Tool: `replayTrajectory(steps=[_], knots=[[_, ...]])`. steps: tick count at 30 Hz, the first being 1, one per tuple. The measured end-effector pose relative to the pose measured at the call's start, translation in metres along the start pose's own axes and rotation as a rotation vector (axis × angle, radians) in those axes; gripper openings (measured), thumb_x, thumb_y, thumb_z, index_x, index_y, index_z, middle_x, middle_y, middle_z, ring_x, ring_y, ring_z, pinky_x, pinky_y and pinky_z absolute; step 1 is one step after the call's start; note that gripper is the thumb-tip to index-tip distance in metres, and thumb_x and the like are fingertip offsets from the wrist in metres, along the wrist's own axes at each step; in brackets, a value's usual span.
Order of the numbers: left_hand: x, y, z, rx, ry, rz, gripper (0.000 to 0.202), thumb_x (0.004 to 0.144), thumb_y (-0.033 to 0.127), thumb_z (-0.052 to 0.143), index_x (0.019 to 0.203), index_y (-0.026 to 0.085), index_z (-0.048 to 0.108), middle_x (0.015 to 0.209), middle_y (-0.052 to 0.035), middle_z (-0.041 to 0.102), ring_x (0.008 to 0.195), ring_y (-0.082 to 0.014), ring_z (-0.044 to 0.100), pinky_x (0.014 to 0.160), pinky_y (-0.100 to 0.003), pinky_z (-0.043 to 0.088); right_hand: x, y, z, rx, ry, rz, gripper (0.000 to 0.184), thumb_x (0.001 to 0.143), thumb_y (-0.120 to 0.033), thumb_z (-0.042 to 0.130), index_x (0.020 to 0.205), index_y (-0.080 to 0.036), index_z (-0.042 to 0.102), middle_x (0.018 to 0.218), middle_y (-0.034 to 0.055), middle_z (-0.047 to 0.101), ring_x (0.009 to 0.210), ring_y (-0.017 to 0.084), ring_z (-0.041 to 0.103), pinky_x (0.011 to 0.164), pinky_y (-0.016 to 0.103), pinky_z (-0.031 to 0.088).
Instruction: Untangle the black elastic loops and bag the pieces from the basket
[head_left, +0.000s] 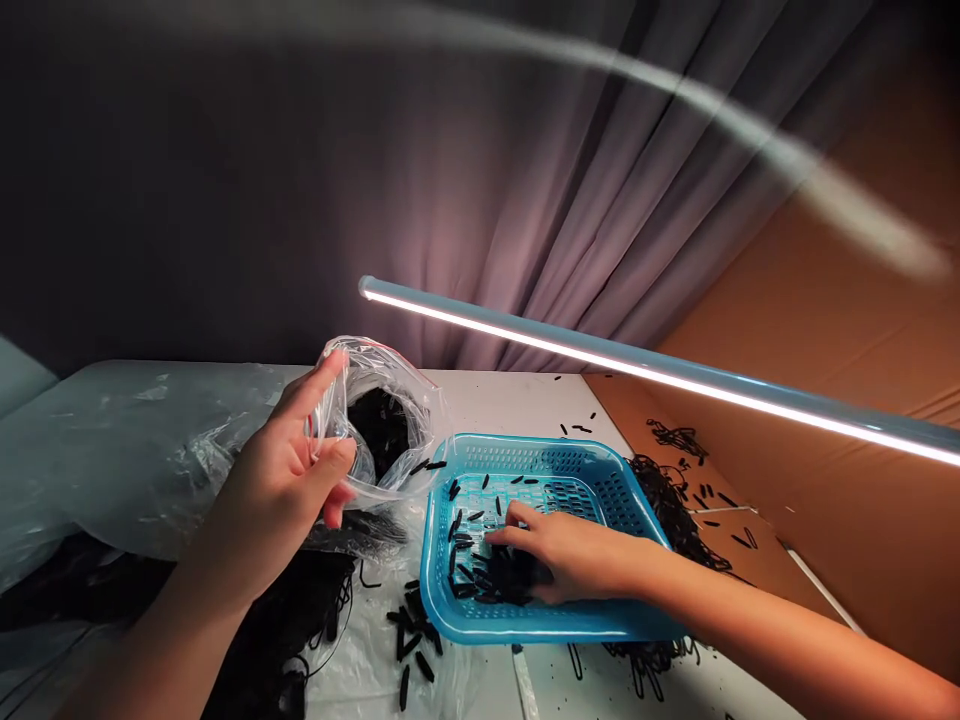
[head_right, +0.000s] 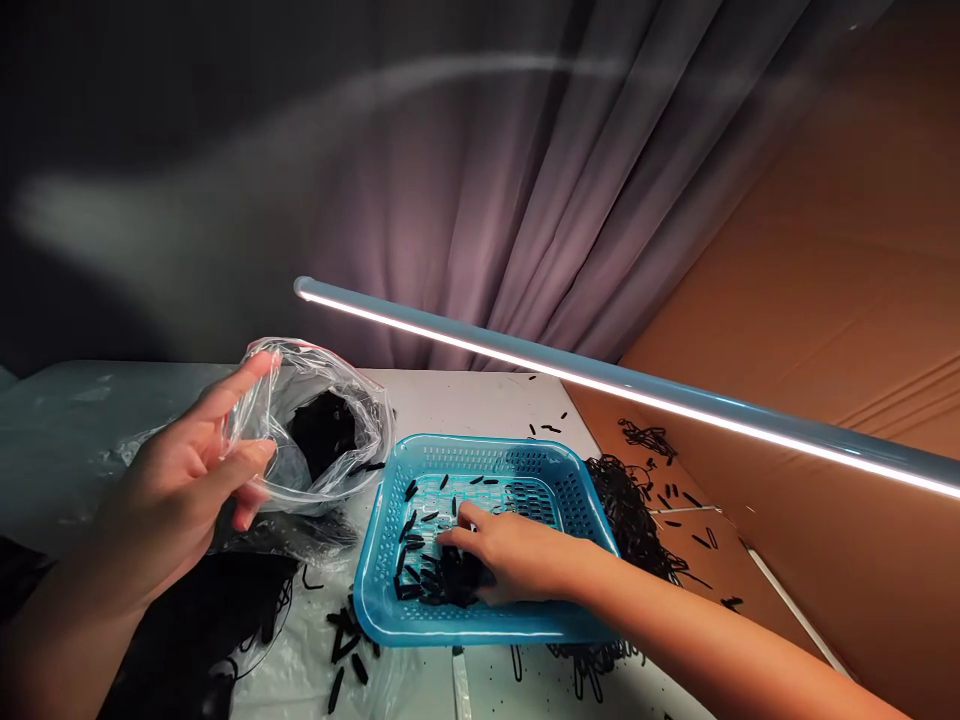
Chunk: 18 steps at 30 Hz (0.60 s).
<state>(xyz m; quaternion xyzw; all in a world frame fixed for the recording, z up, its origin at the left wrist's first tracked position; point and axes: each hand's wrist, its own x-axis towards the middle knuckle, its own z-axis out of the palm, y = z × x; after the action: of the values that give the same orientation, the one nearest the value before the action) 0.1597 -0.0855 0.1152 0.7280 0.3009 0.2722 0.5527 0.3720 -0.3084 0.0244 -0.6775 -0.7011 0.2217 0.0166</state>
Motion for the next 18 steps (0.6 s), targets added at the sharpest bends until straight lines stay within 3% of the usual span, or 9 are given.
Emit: replayTrajectory(steps=[2,5,8,11,12,15,16,18], knots=[[0.000,-0.001,0.000,0.006,0.006,-0.003,0.073,0.083,0.035,0.059,0.151,0.034,0.032,0.045,0.0095,0.045,0.041,-0.0116,0.048,0.043,-0.021,0.043,0.005,-0.004,0.005,0.003,0.011,0.017,0.051,0.072,-0.011,0.068,0.121,-0.021,0.059,0.112,0.0068,0.056,0.067,0.013,0.054,0.057,0.025,0.039],[0.001,-0.002,-0.001,0.006,0.005,-0.004,0.075,0.082,0.035,0.060,0.152,0.032,0.032,0.047,0.0089,0.046,0.040,-0.0122,0.048,0.042,-0.021,0.043,0.013,-0.007,0.012,0.217,0.085,0.078,0.035,0.071,-0.006,0.067,0.104,-0.019,0.062,0.103,0.0046,0.057,0.071,0.014,0.055,0.060,0.024,0.042],[0.001,-0.003,-0.001,0.002,-0.002,-0.001,0.074,0.082,0.035,0.059,0.151,0.033,0.032,0.048,0.0087,0.046,0.040,-0.0119,0.048,0.041,-0.021,0.043,0.023,-0.006,0.012,0.430,0.150,0.102,0.037,0.079,-0.011,0.070,0.113,-0.021,0.057,0.097,0.0016,0.061,0.078,0.015,0.061,0.068,0.025,0.049],[0.001,-0.003,-0.001,-0.008,0.003,-0.003,0.074,0.082,0.034,0.060,0.151,0.032,0.033,0.050,0.0079,0.049,0.040,-0.0120,0.048,0.041,-0.022,0.044,0.034,-0.002,0.007,0.438,0.195,0.079,0.050,0.084,-0.027,0.071,0.129,-0.023,0.050,0.118,0.0076,0.059,0.097,0.019,0.062,0.082,0.032,0.052],[0.001,-0.004,-0.001,-0.015,0.002,-0.002,0.075,0.082,0.033,0.060,0.152,0.031,0.033,0.050,0.0077,0.049,0.040,-0.0119,0.047,0.041,-0.022,0.044,0.038,0.000,0.006,0.396,0.204,0.047,0.061,0.081,-0.034,0.075,0.135,-0.024,0.047,0.132,0.0119,0.052,0.113,0.024,0.057,0.094,0.040,0.048],[0.001,-0.004,0.000,-0.030,0.001,0.004,0.075,0.082,0.033,0.061,0.151,0.032,0.033,0.050,0.0081,0.048,0.039,-0.0113,0.045,0.039,-0.021,0.043,0.046,0.002,0.007,0.198,0.131,-0.090,0.102,0.066,-0.051,0.082,0.150,-0.025,0.031,0.159,0.0192,0.018,0.145,0.042,0.013,0.111,0.065,0.019],[0.001,-0.004,0.000,-0.031,0.000,0.005,0.075,0.082,0.033,0.061,0.151,0.032,0.033,0.050,0.0083,0.048,0.039,-0.0112,0.045,0.039,-0.021,0.042,0.049,0.002,0.009,0.143,0.093,-0.128,0.106,0.065,-0.054,0.081,0.152,-0.023,0.027,0.161,0.0204,0.011,0.146,0.044,0.004,0.110,0.069,0.013],[0.000,-0.004,0.000,-0.030,-0.001,0.000,0.074,0.083,0.034,0.060,0.151,0.033,0.032,0.049,0.0086,0.048,0.039,-0.0109,0.045,0.039,-0.021,0.042,0.053,0.001,0.014,0.076,0.057,-0.180,0.099,0.066,-0.056,0.078,0.148,-0.021,0.034,0.161,0.0219,0.009,0.146,0.045,-0.001,0.109,0.071,0.007]])
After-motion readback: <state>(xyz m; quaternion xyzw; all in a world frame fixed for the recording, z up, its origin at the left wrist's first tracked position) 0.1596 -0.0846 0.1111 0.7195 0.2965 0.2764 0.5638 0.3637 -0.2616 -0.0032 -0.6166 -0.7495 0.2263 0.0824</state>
